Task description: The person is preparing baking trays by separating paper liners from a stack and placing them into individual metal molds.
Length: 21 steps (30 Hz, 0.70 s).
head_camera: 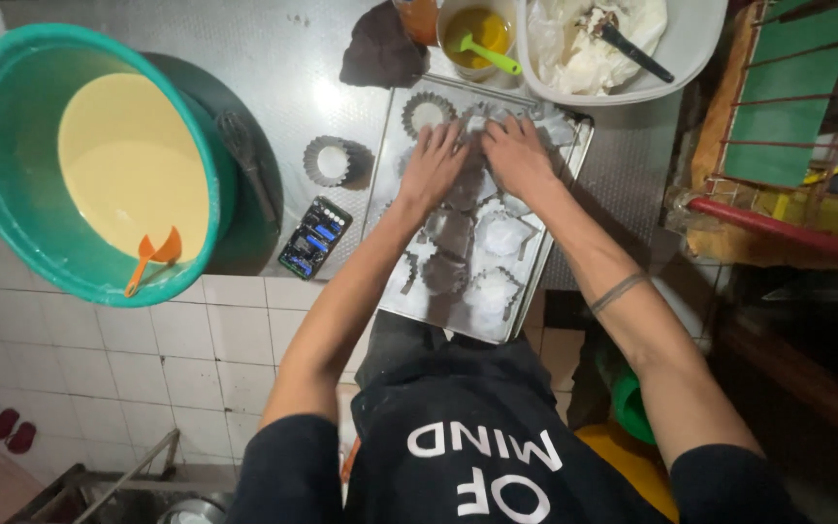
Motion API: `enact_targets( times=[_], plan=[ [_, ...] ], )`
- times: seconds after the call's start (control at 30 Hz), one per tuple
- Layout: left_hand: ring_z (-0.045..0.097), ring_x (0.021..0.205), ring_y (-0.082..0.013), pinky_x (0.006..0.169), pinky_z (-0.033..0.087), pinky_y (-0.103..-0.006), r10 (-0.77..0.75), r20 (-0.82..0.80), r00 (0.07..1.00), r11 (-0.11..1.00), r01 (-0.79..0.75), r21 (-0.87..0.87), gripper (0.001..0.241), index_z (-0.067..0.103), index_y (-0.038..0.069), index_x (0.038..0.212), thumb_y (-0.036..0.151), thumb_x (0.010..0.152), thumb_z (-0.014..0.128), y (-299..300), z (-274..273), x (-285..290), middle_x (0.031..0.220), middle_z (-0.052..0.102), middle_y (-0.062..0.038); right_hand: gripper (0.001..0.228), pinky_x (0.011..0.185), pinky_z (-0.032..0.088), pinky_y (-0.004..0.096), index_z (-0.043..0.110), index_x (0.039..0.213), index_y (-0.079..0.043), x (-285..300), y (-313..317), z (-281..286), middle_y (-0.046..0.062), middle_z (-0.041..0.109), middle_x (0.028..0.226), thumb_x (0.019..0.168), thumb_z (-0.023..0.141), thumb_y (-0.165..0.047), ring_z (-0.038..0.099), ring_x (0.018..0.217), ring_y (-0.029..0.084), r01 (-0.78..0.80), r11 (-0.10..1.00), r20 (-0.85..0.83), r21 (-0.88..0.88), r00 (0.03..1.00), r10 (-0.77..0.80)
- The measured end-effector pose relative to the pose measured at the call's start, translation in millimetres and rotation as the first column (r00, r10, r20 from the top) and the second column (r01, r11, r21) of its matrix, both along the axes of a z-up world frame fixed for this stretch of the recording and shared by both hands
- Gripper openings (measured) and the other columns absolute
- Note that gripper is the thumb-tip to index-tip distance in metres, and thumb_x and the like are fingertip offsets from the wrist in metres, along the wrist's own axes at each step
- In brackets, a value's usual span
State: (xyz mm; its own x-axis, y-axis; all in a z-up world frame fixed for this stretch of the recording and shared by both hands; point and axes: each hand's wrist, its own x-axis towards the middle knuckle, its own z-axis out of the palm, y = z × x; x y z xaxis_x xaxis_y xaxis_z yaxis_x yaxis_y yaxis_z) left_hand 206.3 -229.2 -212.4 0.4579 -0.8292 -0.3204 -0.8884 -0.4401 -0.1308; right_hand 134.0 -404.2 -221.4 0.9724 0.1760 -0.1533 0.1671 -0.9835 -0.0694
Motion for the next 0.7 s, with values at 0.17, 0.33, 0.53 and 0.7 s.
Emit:
enact_targets(
  times=[0.17, 0.33, 0.53, 0.7],
  plan=[
    [0.052, 0.124, -0.035, 0.104, 0.037, -0.0519, 0.223, -0.224, 0.949, 0.818, -0.307, -0.486, 0.04, 0.063, 0.022, 0.128, 0.015, 0.089, 0.067, 83, -3, -22, 0.14, 0.051, -0.013, 0.05, 0.09, 0.042, 0.048, 0.064, 0.137, -0.006, -26, -15, 4, 0.018, 0.062, 0.126, 0.087, 0.067, -0.007, 0.059, 0.112, 0.039, 0.191, 0.912, 0.096, 0.362, 0.966, -0.24],
    [0.054, 0.119, -0.0341, 0.102, 0.039, -0.0499, 0.369, -0.283, 0.885, 0.719, -0.465, -0.517, 0.056, 0.064, 0.026, 0.129, 0.004, 0.078, 0.064, 166, 55, -31, 0.138, 0.051, -0.009, 0.051, 0.09, 0.044, 0.047, 0.066, 0.135, -0.007, -88, -3, 43, 0.017, 0.062, 0.119, 0.085, 0.059, -0.001, 0.06, 0.107, 0.04, 0.314, 0.757, 0.125, 0.573, 0.879, -0.459],
    [0.05, 0.118, -0.0277, 0.101, 0.034, -0.0442, 0.434, -0.298, 0.85, 0.627, -0.523, -0.578, 0.057, 0.065, 0.033, 0.129, 0.004, 0.079, 0.064, 205, 92, 3, 0.136, 0.052, -0.002, 0.047, 0.091, 0.045, 0.051, 0.069, 0.132, -0.004, -139, 47, 67, 0.021, 0.062, 0.117, 0.087, 0.056, 0.001, 0.061, 0.104, 0.045, 0.493, 0.6, -0.005, 0.63, 0.775, -0.631],
    [0.054, 0.109, -0.025, 0.095, 0.037, -0.0426, 0.317, -0.257, 0.913, 0.578, -0.4, -0.711, 0.052, 0.065, 0.033, 0.127, 0.011, 0.08, 0.062, 205, 94, 65, 0.131, 0.056, -0.001, 0.046, 0.099, 0.047, 0.047, 0.071, 0.128, -0.005, -113, 112, 61, 0.019, 0.064, 0.12, 0.088, 0.052, 0.003, 0.063, 0.111, 0.042, 0.587, 0.505, -0.103, 0.633, 0.71, -0.697]
  ],
)
